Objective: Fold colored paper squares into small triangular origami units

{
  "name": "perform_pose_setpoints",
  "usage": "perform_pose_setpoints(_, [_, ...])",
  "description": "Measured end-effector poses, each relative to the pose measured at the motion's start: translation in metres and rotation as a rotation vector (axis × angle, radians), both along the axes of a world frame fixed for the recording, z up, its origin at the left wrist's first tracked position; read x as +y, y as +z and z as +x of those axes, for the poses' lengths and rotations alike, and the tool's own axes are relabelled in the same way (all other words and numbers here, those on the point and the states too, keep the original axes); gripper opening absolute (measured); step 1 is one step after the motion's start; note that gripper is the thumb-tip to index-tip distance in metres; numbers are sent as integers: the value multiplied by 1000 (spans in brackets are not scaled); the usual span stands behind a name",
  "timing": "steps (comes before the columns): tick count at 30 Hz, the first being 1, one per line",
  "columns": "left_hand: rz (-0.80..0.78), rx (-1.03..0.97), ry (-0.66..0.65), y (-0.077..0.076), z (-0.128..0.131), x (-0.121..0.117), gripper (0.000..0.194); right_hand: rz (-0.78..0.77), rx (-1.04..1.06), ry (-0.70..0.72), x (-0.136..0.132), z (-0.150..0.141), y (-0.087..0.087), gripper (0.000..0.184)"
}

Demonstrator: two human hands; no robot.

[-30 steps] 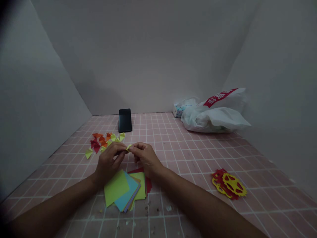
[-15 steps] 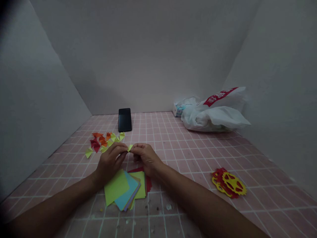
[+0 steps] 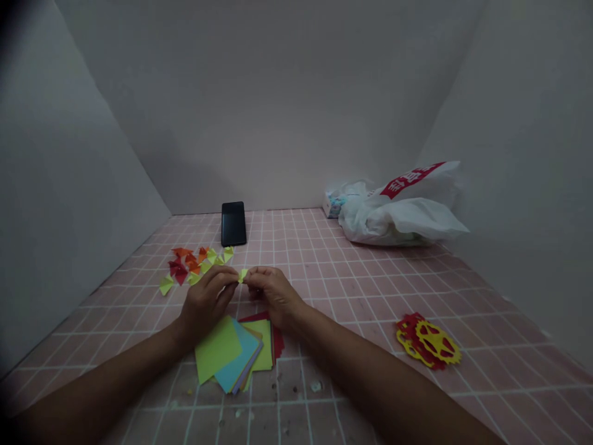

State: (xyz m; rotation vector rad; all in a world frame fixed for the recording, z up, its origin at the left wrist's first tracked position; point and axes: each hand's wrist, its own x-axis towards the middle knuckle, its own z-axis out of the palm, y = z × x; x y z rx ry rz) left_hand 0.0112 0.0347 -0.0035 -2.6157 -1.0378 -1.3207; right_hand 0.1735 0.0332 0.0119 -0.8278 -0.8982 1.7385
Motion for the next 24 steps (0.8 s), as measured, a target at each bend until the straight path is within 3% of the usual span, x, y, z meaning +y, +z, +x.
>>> perform_pose_setpoints(24, [-3,13,2,-1,-1,-1,12,7,-1,21,0,1,0,10])
